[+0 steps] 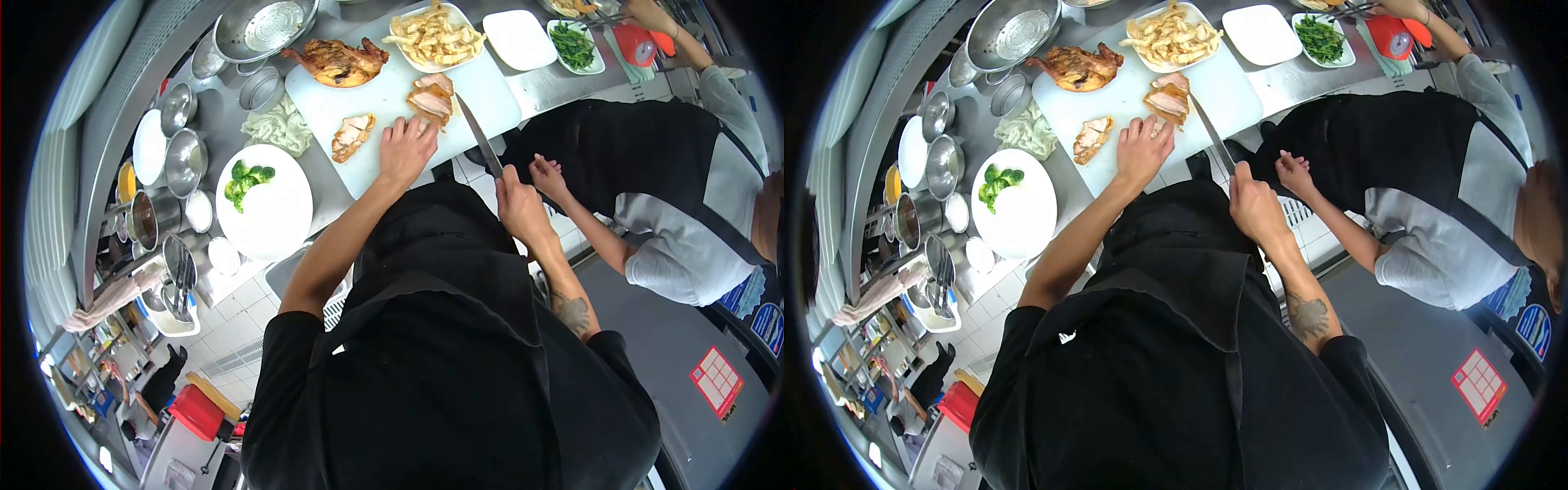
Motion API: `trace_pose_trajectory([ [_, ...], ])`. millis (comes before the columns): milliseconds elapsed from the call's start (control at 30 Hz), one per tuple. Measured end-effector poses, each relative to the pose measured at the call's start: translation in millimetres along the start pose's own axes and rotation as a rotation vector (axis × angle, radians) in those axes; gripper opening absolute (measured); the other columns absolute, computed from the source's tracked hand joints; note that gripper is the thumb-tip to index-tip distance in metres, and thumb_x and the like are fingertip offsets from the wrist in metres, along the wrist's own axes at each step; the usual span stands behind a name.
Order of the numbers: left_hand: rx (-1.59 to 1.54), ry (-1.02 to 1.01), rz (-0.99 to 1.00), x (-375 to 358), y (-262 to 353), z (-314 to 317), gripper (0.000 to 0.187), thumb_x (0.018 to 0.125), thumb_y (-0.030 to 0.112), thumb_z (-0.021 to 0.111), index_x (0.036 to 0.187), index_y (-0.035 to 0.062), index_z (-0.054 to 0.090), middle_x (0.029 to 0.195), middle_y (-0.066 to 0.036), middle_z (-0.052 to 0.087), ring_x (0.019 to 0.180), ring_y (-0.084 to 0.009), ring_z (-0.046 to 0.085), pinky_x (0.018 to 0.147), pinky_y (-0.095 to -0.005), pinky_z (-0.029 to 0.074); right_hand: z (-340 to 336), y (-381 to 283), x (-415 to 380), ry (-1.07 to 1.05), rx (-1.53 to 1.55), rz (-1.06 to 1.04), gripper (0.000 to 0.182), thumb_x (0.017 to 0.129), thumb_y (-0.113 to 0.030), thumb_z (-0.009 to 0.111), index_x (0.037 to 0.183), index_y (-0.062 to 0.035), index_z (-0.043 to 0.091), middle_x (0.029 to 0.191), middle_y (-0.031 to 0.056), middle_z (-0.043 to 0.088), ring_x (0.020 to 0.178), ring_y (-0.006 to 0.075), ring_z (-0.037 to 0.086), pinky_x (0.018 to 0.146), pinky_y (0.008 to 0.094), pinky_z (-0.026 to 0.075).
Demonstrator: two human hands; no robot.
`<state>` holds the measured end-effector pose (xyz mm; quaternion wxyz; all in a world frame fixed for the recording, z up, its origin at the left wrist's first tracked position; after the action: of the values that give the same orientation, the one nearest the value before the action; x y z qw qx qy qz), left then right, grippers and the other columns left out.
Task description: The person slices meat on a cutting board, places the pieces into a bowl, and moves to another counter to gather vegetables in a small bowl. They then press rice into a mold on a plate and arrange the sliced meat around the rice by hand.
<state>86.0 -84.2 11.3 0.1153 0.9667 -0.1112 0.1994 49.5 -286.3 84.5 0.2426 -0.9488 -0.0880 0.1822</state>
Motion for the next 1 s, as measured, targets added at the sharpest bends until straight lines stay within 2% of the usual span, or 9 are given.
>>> trace_pose_trajectory([
  [267,0.074,-0.007,-0.008,-45.3,-21.8,-32.2,0.032,0.082,0.031,0.071,0.111,0.0178,0.067,0.113,-0.005,0.060,0.107,-0.0286,0.055,0.085,-0.0424,0.045,-2.7,28.0,0.1,-0.016,-0.009,0.005,0.015,0.099,-0.015,0.051,0.099,-0.0029,0.042,0.069,0.0317,0.060,0.070,0.0544,0.060,0.065,0.0626,0.046],
  [333,0.045,-0.040,-0.042,-22.5,-10.8,-42.7,0.038,0.082,0.034,0.072,0.116,0.0176,0.066,0.121,-0.008,0.056,0.114,-0.0323,0.052,0.089,-0.0444,0.044,-3.6,35.7,3.1,-0.016,-0.019,0.014,0.014,0.099,-0.015,0.051,0.098,-0.0037,0.043,0.070,0.0309,0.060,0.071,0.0541,0.059,0.067,0.0621,0.044],
  [433,-0.069,0.025,-0.036,35.3,12.5,-55.0,0.046,0.080,0.031,0.071,0.124,0.0185,0.063,0.130,-0.011,0.052,0.119,-0.0341,0.048,0.092,-0.0454,0.044,-8.6,34.3,7.4,0.007,-0.018,-0.024,0.015,0.098,-0.015,0.052,0.097,-0.0023,0.044,0.084,0.0344,0.059,0.085,0.0572,0.057,0.077,0.0628,0.043],
  [467,-0.073,-0.053,0.014,58.0,19.3,-49.6,0.050,0.079,0.029,0.071,0.127,0.0193,0.061,0.131,-0.012,0.051,0.121,-0.0342,0.048,0.093,-0.0457,0.044,-10.2,33.3,9.2,-0.003,-0.022,-0.024,0.015,0.098,-0.015,0.052,0.096,-0.0019,0.044,0.087,0.0351,0.059,0.088,0.0579,0.056,0.080,0.0627,0.042],
  [600,-0.033,-0.294,0.059,68.5,14.7,-14.6,0.055,0.076,0.023,0.068,0.130,0.0193,0.057,0.134,-0.012,0.051,0.125,-0.0334,0.047,0.097,-0.0465,0.043,-13.3,37.1,18.7,0.014,-0.040,-0.074,0.015,0.099,-0.015,0.051,0.095,-0.0022,0.045,0.081,0.0335,0.059,0.081,0.0560,0.058,0.078,0.0594,0.044],
  [733,-0.106,-0.286,0.106,35.5,1.2,-27.5,0.052,0.074,0.019,0.067,0.126,0.0166,0.058,0.131,-0.011,0.052,0.124,-0.0334,0.048,0.099,-0.0478,0.043,-13.5,38.5,22.7,0.106,-0.146,-0.176,0.014,0.099,-0.015,0.051,0.095,-0.0027,0.045,0.076,0.0335,0.060,0.079,0.0554,0.058,0.078,0.0583,0.044],
  [800,-0.163,-0.242,0.045,23.1,-9.0,-36.4,0.050,0.073,0.016,0.066,0.122,0.0153,0.059,0.127,-0.011,0.054,0.122,-0.0346,0.049,0.098,-0.0497,0.044,-9.3,46.2,23.1,0.001,-0.030,-0.069,0.013,0.099,-0.014,0.051,0.096,-0.0031,0.044,0.075,0.0336,0.060,0.080,0.0558,0.058,0.078,0.0587,0.045],
  [900,-0.183,-0.259,-0.019,7.4,-21.7,-42.4,0.050,0.073,0.017,0.067,0.123,0.0127,0.059,0.123,-0.012,0.055,0.120,-0.0361,0.050,0.097,-0.0489,0.045,-6.3,44.4,26.3,0.002,-0.017,-0.127,0.013,0.099,-0.015,0.051,0.098,-0.0037,0.044,0.073,0.0326,0.061,0.078,0.0555,0.059,0.076,0.0584,0.046],
  [1000,-0.247,-0.279,-0.188,11.7,-26.1,-44.6,0.054,0.076,0.022,0.069,0.127,0.0103,0.057,0.123,-0.015,0.055,0.119,-0.0372,0.050,0.097,-0.0481,0.046,-0.3,39.7,34.0,-0.026,-0.109,-0.190,0.015,0.099,-0.017,0.051,0.099,-0.0032,0.045,0.072,0.0289,0.063,0.070,0.0529,0.062,0.064,0.0607,0.049],
])
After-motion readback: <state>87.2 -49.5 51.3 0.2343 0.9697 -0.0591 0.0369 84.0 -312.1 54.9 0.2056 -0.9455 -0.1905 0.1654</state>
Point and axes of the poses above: each hand's wrist, its own x-axis towards the middle knuckle, its own z-axis out of the palm, y = z × x, the point moved 7 cm from there along x, towards the middle knuckle
